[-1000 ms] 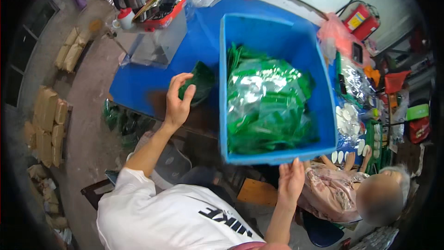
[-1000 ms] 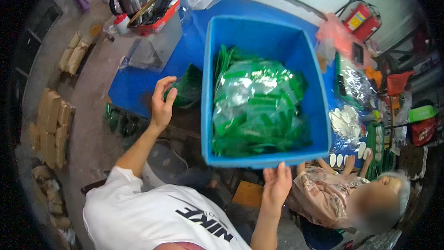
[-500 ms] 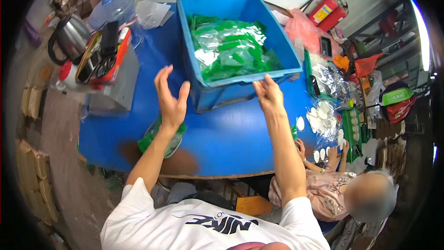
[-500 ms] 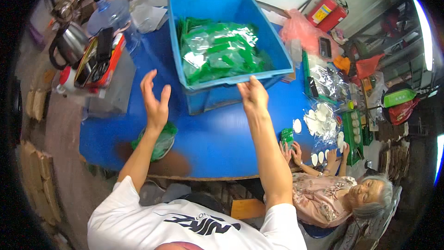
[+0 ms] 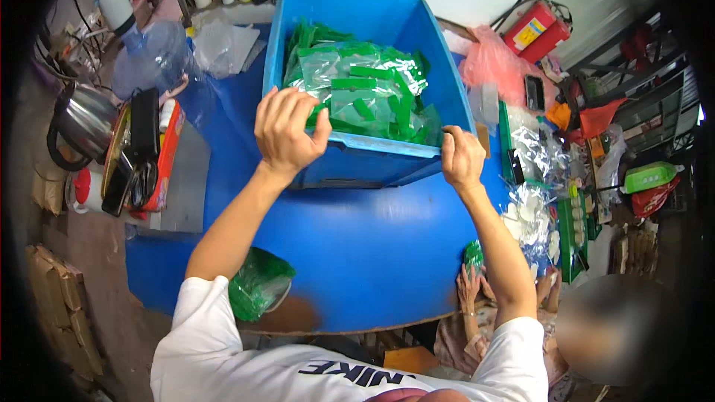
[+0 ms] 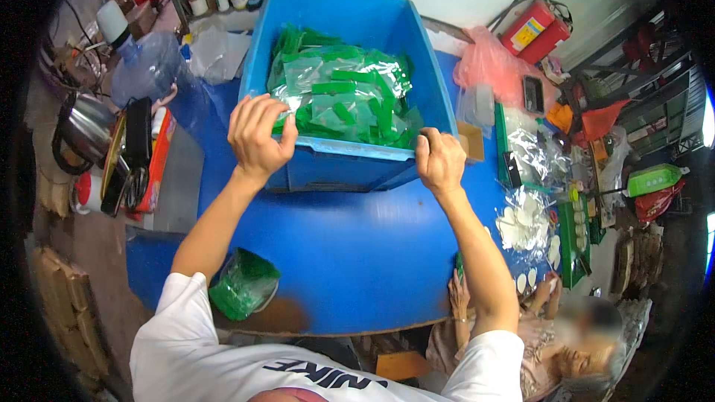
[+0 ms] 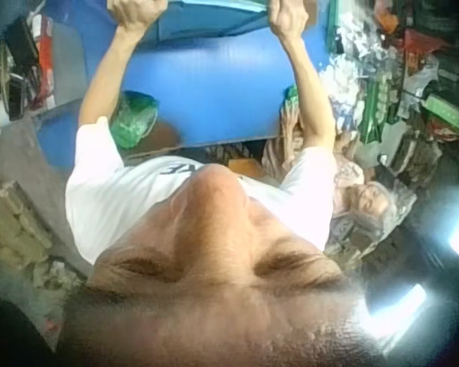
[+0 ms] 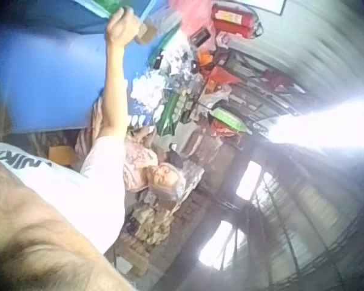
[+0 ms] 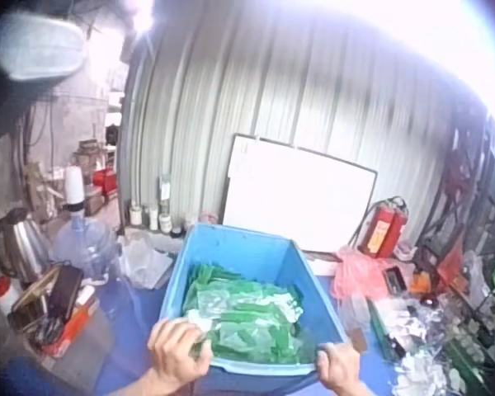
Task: Sorting and packing small green plastic bags into larger clear plastic bags.
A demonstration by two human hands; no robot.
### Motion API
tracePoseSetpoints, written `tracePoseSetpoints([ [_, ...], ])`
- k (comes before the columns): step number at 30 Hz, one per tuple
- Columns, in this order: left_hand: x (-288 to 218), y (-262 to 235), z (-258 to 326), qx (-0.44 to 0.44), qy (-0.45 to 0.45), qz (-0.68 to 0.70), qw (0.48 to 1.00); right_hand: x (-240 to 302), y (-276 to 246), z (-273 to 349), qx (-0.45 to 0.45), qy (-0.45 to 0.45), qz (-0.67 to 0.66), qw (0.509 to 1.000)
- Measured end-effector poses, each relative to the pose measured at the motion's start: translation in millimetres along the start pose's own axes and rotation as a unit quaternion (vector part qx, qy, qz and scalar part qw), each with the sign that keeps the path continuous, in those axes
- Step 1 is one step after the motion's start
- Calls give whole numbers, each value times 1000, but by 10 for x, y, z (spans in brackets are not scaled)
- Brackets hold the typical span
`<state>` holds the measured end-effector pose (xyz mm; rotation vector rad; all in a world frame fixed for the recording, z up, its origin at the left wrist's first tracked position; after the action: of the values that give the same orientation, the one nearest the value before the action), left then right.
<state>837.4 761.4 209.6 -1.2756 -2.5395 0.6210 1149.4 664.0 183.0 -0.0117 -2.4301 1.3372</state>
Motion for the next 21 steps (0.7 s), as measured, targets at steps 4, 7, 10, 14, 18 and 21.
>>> tracePoseSetpoints([
  [4, 774, 513, 30, 21, -11, 15, 1000, 311, 500, -572, -8, -25, 20, 999],
  [7, 1023, 975, -234, 81, 31, 20, 996, 214, 656, -1015, -50, 28, 53, 997],
  [10, 1163, 1251, -209, 131, 14, -4, 991, 120, 826, -1125, -85, 34, 38, 995],
  [14, 1064, 1041, -127, 146, 22, -9, 989, 191, 741, -929, -91, 21, 34, 995],
  [18, 810, 705, 70, 183, 6, 33, 983, 260, 609, -476, -127, 10, 29, 992],
  [21, 590, 450, 347, 159, -2, 40, 987, 300, 577, -68, -131, -6, 12, 991],
])
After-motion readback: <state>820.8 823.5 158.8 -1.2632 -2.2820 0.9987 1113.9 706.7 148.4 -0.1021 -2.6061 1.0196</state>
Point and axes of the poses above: each hand's wrist, its own z-axis away from the middle knuckle, its own y-axis out of the palm, x = y × z, the point moved 4 cm from there along -z, towards the middle knuckle, and after that the axes turned 15 degrees about y, right-handed, at the moved point
